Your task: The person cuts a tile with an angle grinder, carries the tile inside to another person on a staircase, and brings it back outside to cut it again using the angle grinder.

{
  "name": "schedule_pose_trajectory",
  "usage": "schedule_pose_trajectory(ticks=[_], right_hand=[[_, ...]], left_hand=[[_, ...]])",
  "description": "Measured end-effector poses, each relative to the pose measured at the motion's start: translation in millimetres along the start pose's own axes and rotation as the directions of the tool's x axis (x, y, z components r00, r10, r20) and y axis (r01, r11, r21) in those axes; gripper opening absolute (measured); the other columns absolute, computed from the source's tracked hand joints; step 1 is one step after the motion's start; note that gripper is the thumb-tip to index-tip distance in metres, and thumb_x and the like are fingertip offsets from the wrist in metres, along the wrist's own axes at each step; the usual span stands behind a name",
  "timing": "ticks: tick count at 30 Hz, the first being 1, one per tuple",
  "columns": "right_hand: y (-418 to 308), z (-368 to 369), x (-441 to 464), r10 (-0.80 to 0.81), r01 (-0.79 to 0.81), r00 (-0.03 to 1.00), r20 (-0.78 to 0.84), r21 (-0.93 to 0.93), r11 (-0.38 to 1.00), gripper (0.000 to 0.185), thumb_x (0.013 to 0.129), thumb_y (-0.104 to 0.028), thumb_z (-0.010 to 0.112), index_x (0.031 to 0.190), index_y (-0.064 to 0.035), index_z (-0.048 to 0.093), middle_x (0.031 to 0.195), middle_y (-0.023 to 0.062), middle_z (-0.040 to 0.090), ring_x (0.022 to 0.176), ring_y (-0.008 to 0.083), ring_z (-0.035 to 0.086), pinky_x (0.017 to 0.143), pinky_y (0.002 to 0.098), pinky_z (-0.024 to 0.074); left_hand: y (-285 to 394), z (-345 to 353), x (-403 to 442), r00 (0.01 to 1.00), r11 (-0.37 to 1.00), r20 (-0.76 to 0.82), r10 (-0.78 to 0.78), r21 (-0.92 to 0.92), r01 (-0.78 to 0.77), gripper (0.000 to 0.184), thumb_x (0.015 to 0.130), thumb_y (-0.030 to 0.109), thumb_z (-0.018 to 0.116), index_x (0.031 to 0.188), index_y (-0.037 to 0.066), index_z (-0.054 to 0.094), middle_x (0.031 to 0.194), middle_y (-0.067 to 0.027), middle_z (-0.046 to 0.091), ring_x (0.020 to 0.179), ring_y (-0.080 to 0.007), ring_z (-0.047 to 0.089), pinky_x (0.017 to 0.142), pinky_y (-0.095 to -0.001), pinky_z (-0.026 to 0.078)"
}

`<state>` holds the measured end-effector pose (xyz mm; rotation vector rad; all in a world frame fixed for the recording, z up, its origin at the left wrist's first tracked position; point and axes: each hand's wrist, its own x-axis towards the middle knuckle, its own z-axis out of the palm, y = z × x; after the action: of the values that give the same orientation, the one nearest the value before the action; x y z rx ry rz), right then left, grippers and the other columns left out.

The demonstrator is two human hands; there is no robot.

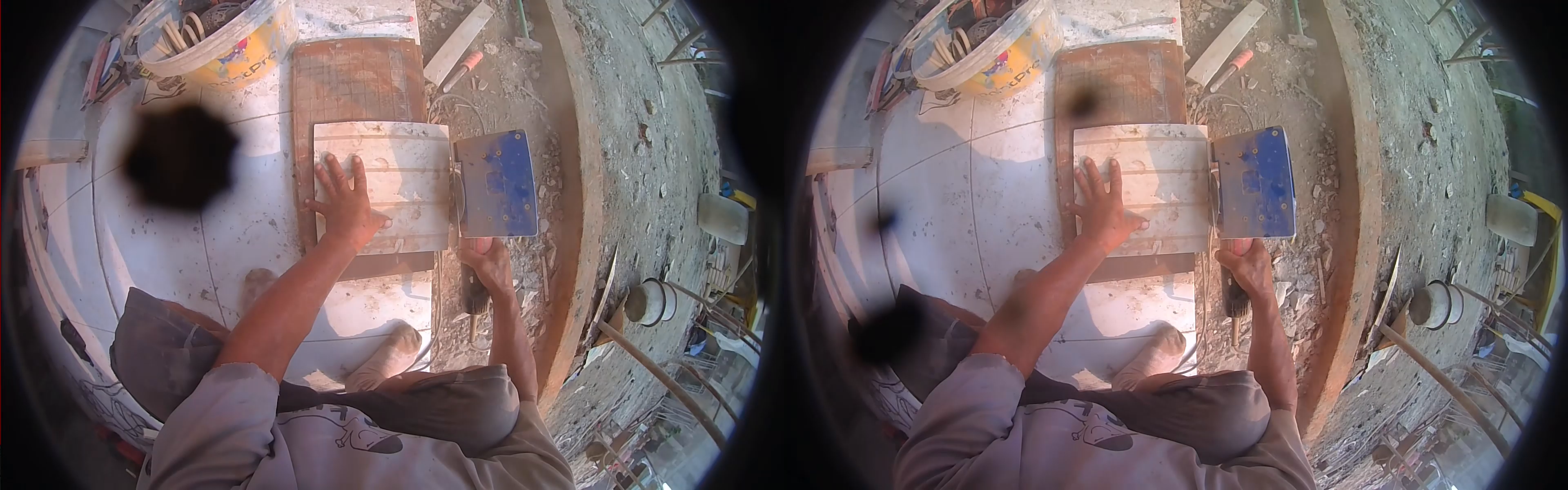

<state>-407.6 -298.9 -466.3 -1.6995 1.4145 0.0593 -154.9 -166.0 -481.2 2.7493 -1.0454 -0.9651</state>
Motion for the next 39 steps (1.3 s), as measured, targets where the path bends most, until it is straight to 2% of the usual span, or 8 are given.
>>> schedule_pose_trajectory(ticks=[5, 7, 14, 17, 23, 35, 37, 39], right_hand=[[-1.5, -0.8, 1.7, 0.046, -0.046, 0.999, 0.019, 0.011, 0.999, 0.069, 0.068, -0.03, 0.079, 0.119, 0.0106, 0.057, 0.106, 0.0265, 0.069, 0.096, 0.0337, 0.069, 0.084, 0.0408, 0.0537], [-4.9, 0.5, 0.9, -0.047, 0.047, 0.999, -0.027, 0.017, 0.999, 0.069, 0.068, -0.03, 0.078, 0.12, 0.0099, 0.057, 0.107, 0.0257, 0.069, 0.097, 0.0337, 0.069, 0.085, 0.0406, 0.0532], [-3.2, 0.0, 7.2, -0.062, 0.062, 0.998, -0.019, 0.023, 0.998, 0.069, 0.067, -0.028, 0.078, 0.121, 0.0092, 0.057, 0.107, 0.0242, 0.069, 0.097, 0.0324, 0.068, 0.085, 0.0399, 0.0532], [-8.7, -2.0, 8.3, -0.02, 0.02, 1.0, 0.015, 0.023, 1.0, 0.07, 0.067, -0.027, 0.079, 0.123, 0.0082, 0.057, 0.107, 0.0234, 0.07, 0.096, 0.0311, 0.068, 0.084, 0.0394, 0.0533], [-16.5, -4.2, 9.5, -0.052, 0.051, 0.999, 0.012, 0.092, 0.994, 0.066, 0.068, -0.026, 0.079, 0.121, 0.0059, 0.058, 0.104, 0.0216, 0.07, 0.093, 0.0295, 0.068, 0.083, 0.0392, 0.0535], [-10.4, -2.1, 17.5, -0.064, 0.063, 0.998, 0.002, 0.049, 0.997, 0.068, 0.066, -0.029, 0.081, 0.122, 0.0036, 0.059, 0.107, 0.0215, 0.069, 0.097, 0.0303, 0.068, 0.086, 0.0393, 0.0522], [-8.6, 0.2, 18.9, -0.082, 0.082, 0.997, -0.007, 0.099, 0.992, 0.069, 0.066, -0.029, 0.08, 0.122, 0.0037, 0.059, 0.108, 0.0217, 0.069, 0.098, 0.0309, 0.068, 0.086, 0.0394, 0.0522], [-9.6, -0.5, 19.9, -0.079, 0.079, 0.997, -0.007, 0.073, 0.994, 0.068, 0.066, -0.029, 0.08, 0.122, 0.0036, 0.059, 0.108, 0.0216, 0.069, 0.098, 0.031, 0.068, 0.086, 0.0394, 0.0523]], left_hand=[[0.2, 0.6, 0.7, 1.0, 1.0, 0.006, 0.003, -0.021, -0.003, 0.125, 0.073, 0.049, 0.085, 0.16, 0.01, 0.003, 0.159, -0.0337, -0.015, 0.147, -0.053, -0.013, 0.098, -0.0849, 0.021], [0.3, 3.8, 2.7, 1.0, 0.999, -0.002, -0.021, 0.041, 0.021, 0.13, 0.07, 0.052, 0.085, 0.16, 0.014, 0.0, 0.16, -0.0316, -0.015, 0.149, -0.0512, -0.011, 0.099, -0.0823, 0.026], [0.7, 3.7, 3.3, 1.0, 0.999, 0.001, -0.022, 0.04, 0.022, 0.13, 0.07, 0.052, 0.085, 0.16, 0.013, 0.0, 0.16, -0.0314, -0.015, 0.149, -0.0509, -0.01, 0.1, -0.0814, 0.027], [0.7, 3.0, 2.8, 1.0, 0.999, 0.0, -0.023, 0.034, 0.023, 0.13, 0.07, 0.052, 0.085, 0.16, 0.014, 0.0, 0.16, -0.0315, -0.015, 0.149, -0.0507, -0.01, 0.099, -0.0813, 0.027], [0.3, 4.0, 3.0, 1.0, 0.999, -0.009, -0.015, 0.039, 0.015, 0.13, 0.07, 0.051, 0.086, 0.16, 0.014, 0.001, 0.16, -0.0315, -0.015, 0.149, -0.0507, -0.009, 0.099, -0.0811, 0.028], [0.0, 2.6, 1.9, 1.0, 1.0, -0.016, -0.011, 0.01, 0.012, 0.131, 0.068, 0.051, 0.087, 0.16, 0.014, 0.001, 0.16, -0.0316, -0.015, 0.149, -0.0505, -0.01, 0.1, -0.0822, 0.025], [0.7, -2.6, 0.8, 1.0, 1.0, 0.029, 0.007, -0.006, -0.007, 0.126, 0.074, 0.051, 0.084, 0.16, 0.011, 0.001, 0.159, -0.0345, -0.015, 0.148, -0.0532, -0.013, 0.099, -0.0846, 0.02], [1.1, -2.7, 1.3, 1.0, 1.0, 0.027, 0.006, -0.002, -0.006, 0.126, 0.074, 0.051, 0.083, 0.16, 0.011, 0.001, 0.159, -0.0346, -0.015, 0.148, -0.0533, -0.013, 0.099, -0.0845, 0.021]])
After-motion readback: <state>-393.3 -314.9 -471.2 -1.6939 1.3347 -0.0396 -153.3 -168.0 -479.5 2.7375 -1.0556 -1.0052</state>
